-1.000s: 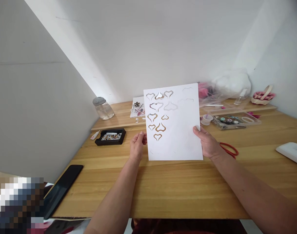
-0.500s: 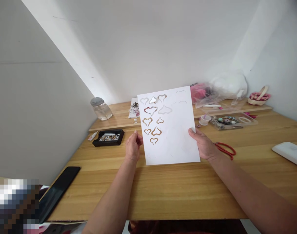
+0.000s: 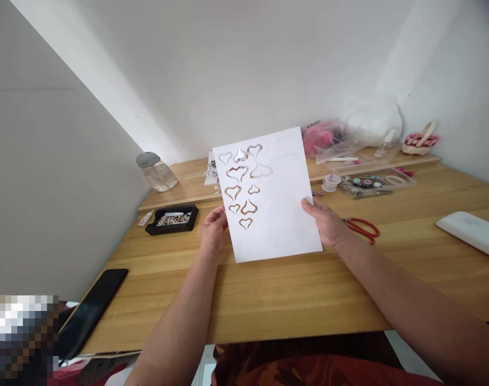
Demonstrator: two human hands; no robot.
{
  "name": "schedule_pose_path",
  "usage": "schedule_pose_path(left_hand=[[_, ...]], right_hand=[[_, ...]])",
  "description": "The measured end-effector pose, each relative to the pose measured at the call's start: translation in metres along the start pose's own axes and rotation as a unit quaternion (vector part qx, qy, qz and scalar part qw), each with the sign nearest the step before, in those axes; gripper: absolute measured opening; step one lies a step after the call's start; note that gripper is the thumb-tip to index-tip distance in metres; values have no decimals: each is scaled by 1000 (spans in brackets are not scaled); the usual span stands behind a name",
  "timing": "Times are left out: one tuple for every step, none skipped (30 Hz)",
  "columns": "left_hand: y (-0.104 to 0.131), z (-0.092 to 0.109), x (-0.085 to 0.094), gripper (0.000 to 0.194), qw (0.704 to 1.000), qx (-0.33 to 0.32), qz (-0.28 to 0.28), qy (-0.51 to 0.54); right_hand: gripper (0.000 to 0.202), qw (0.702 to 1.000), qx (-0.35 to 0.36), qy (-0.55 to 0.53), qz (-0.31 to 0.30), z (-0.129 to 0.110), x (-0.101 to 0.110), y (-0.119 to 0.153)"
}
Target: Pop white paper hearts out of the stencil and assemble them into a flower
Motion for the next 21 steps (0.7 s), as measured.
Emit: schedule_pose_path(left_hand=[[0,0,0,34,1000,-3,-1,-5],[-1,-1,0,33,1000,-6,-4,-9],[-1,-1,0,33,1000,-6,-6,-13],[-1,-2,0,32,1000,-5,-7,-17],[-2,-2,0,31,1000,-2,-6,-21],[-2,-2,-1,29,1000,1,-6,-25],[-2,-2,-1,28,1000,3,-7,-28],[-2,-1,-2,26,999,2,-10,-30],[-1,0,-3,26,999,-2,-14,-32],[-1,1,-4,27,999,-7,-17,-34],[-1,2,-4,29,999,-10,-18,-37],[-1,2,-5,33,999,-12,-19,-39],[-1,2,-5,37,999,-14,-20,-38],[-1,1,-7,42,999,-16,-26,-35],[-1,1,-9,46,999,-20,-34,-32],[0,0,-10,47,998,-24,-41,-31],[0,-1,-11,43,998,-25,-44,-32],[0,-2,-11,35,998,-22,-42,-36],[0,-4,-10,26,998,-13,-38,-38],[0,-5,-9,17,999,-2,-33,-37],[0,-6,-9,13,999,9,-35,-31]], right_hand=[[32,1000,4,0,3,-1,0,0],[32,1000,8,-1,7,-2,1,-1],[32,1000,12,-2,12,-3,2,-1],[32,1000,17,-2,17,-4,3,-2],[33,999,23,0,23,-5,5,-3],[34,999,28,2,29,-7,7,-3],[35,999,34,4,35,-8,8,-4],[35,999,36,5,39,-8,9,-4],[36,998,38,4,43,-9,10,-4],[36,998,39,2,48,-10,10,-4],[36,998,40,1,52,-10,11,-4],[36,998,41,1,56,-11,11,-4],[35,997,43,1,57,-12,11,-4],[35,997,46,1,58,-13,10,-4],[34,997,49,1,57,-14,10,-4],[33,997,51,1,55,-15,10,-5],[32,997,54,0,53,-16,11,-5],[31,997,57,0,54,-16,12,-5],[30,997,59,-1,56,-17,13,-6],[30,997,60,0,58,-17,14,-7],[30,996,61,1,60,-17,15,-7]])
Point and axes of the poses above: each hand's wrist, its own y-axis away from the middle knuckle, its own x-axis out of the back of the hand, z = x × y, the point moved 9 cm from there along -y, towards the middle knuckle, and after that the axes turned 15 degrees about -y, right-handed, at the moved point
